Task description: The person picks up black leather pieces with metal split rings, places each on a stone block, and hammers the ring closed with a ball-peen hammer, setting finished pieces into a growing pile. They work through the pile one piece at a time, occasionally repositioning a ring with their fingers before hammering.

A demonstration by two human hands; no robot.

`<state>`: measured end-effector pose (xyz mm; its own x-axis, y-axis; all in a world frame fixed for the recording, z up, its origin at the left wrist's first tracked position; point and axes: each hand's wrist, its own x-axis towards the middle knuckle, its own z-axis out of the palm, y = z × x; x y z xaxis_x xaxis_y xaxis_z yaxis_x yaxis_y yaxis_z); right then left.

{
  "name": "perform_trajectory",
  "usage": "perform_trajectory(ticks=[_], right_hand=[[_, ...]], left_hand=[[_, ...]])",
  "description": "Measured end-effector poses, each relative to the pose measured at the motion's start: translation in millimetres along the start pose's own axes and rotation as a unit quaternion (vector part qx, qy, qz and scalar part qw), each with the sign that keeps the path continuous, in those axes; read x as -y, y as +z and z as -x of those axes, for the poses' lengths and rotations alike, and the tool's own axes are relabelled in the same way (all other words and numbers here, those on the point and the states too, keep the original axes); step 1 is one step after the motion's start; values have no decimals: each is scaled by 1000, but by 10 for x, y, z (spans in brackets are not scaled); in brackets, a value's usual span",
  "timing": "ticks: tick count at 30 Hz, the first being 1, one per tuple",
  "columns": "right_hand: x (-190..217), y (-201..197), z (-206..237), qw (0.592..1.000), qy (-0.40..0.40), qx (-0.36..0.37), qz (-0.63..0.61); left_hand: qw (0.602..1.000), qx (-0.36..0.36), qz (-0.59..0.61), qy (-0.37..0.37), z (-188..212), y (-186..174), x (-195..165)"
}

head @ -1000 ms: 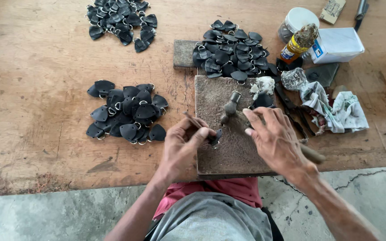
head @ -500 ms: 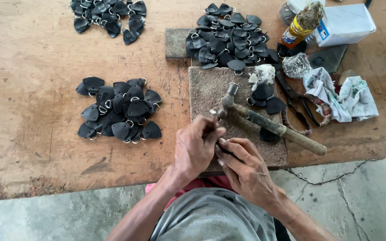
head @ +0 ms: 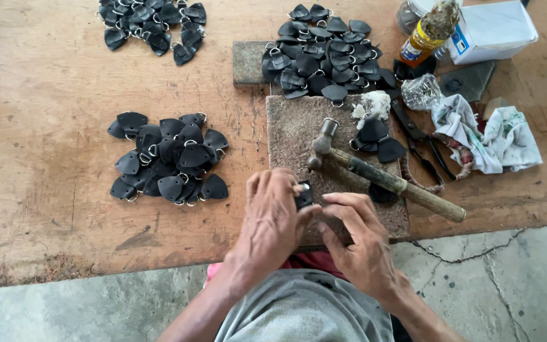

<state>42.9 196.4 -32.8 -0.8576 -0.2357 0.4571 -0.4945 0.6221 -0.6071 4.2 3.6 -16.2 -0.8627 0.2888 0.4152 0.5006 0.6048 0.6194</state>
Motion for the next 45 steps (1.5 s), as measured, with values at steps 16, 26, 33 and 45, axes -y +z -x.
perform_trajectory(ticks=[16, 26, 33, 45], right_hand=[[-765, -495, -693, 968, 8, 79, 236], [-494, -826, -433, 964, 147, 177, 136], [-370, -676, -441, 969, 101, 149, 167], [-452, -297, -499, 986, -42, 128, -96]], left_hand=[[984, -12, -77, -160, 30, -448, 451], [992, -13, -60, -110, 354, -473, 529], [993, -49, -89, -58, 221, -364, 623], [981, -119, -55, -143, 169, -530, 573]])
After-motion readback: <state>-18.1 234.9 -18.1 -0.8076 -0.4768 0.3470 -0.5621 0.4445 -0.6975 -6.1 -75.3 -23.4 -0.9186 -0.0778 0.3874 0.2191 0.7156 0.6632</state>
